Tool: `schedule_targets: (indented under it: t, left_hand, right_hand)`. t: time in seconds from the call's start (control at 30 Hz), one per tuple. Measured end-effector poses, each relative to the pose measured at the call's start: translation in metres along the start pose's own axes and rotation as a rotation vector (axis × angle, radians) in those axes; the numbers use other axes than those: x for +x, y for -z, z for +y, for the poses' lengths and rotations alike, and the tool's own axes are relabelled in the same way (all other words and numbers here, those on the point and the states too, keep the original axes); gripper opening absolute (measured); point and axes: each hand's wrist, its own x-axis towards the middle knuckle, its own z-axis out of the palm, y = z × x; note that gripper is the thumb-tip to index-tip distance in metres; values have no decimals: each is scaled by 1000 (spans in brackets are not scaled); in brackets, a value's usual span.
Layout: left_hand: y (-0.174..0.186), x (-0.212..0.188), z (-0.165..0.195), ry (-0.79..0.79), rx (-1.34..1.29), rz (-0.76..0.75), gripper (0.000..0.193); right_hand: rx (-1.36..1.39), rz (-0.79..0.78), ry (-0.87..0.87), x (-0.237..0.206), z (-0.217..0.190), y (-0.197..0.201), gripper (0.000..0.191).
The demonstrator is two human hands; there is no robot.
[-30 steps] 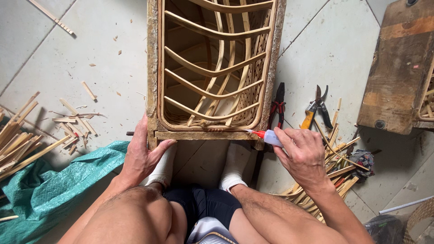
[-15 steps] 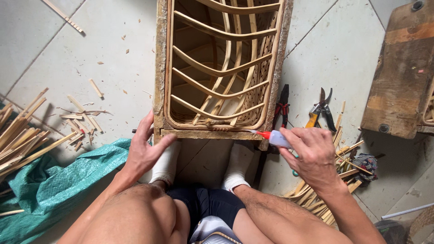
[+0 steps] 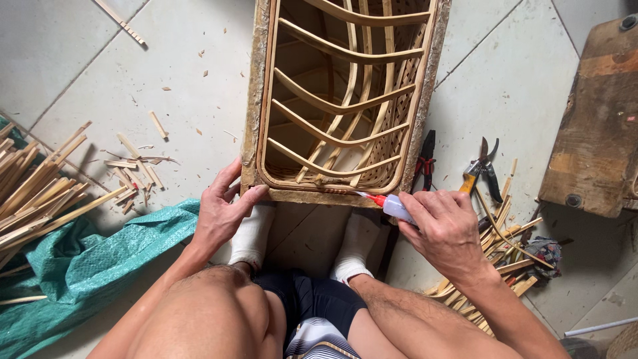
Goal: The person sits on the floor assembling a bamboo basket frame held in a wooden jig. They insert and press curved bamboo strips into the woven rim, tap strips into place with a hammer, squeeze glue from a bottle along the joints, and use pliers to secure strips, working around the frame.
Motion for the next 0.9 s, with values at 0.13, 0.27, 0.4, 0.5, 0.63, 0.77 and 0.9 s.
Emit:
schedule_targets:
  t: [0.13, 0.27, 0.4, 0.5, 0.63, 0.77, 0.9]
  left_hand:
    - [-1, 0, 0, 8, 7, 10, 73]
    - [0, 1, -2, -23, 4, 12, 72]
    - [0, 2, -6, -16, -16, 18, 73]
    - [1, 2, -10, -39, -34, 21, 72]
    - [3, 5, -15, -75, -15, 12, 73]
    - [5, 7, -16, -82, 36, 11, 73]
    - [5, 7, -18, -91, 11, 0, 74]
  right_hand:
    - [-46, 1, 51, 7, -1, 2, 49]
    - [-100, -58, 104, 13, -2, 8, 48]
    - [-76, -62, 99, 18, -2, 19, 48]
    - [-30, -50, 77, 23, -5, 23, 49]
    - [-23, -34, 96, 32, -14, 14, 48]
    - [-60, -42, 145, 41, -20, 5, 50]
    - [-35, -72, 137, 46, -21, 11, 48]
